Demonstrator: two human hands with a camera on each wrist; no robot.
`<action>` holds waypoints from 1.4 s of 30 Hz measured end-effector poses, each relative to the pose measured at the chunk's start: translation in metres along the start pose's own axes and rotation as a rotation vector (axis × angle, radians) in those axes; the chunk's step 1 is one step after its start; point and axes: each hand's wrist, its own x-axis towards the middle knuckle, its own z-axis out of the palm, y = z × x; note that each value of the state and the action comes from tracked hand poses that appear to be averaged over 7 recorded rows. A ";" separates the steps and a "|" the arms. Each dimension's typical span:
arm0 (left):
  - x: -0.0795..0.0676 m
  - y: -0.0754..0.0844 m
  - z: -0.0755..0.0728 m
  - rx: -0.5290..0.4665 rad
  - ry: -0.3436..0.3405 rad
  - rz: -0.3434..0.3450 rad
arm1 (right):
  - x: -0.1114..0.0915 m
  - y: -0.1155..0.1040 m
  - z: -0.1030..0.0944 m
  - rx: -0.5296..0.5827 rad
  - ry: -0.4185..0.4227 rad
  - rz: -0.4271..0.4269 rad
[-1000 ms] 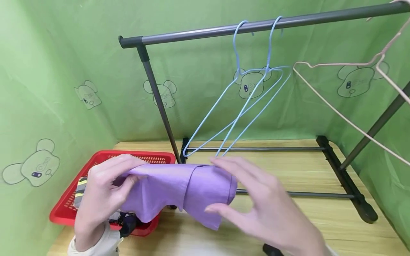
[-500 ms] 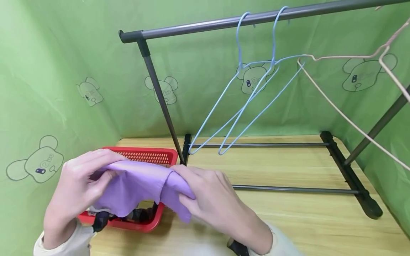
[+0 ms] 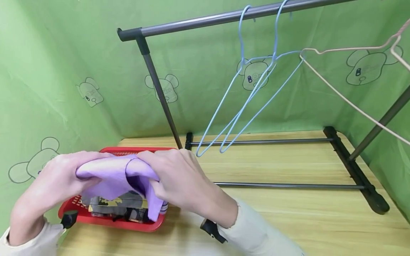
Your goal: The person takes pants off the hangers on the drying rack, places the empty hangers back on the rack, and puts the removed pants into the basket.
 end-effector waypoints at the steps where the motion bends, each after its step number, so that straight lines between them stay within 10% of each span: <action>1: 0.003 -0.003 0.000 0.017 0.010 0.005 | 0.003 0.002 0.002 -0.007 0.006 -0.007; 18: 0.023 -0.070 0.034 0.089 0.028 -0.147 | 0.043 0.045 0.083 -0.249 0.094 -0.082; 33: 0.002 -0.091 0.076 0.005 -0.278 -0.135 | 0.032 0.035 0.131 -0.562 -0.401 0.032; 42: -0.007 -0.095 0.079 -0.016 -0.467 -0.161 | 0.032 0.022 0.137 -0.537 -0.713 0.143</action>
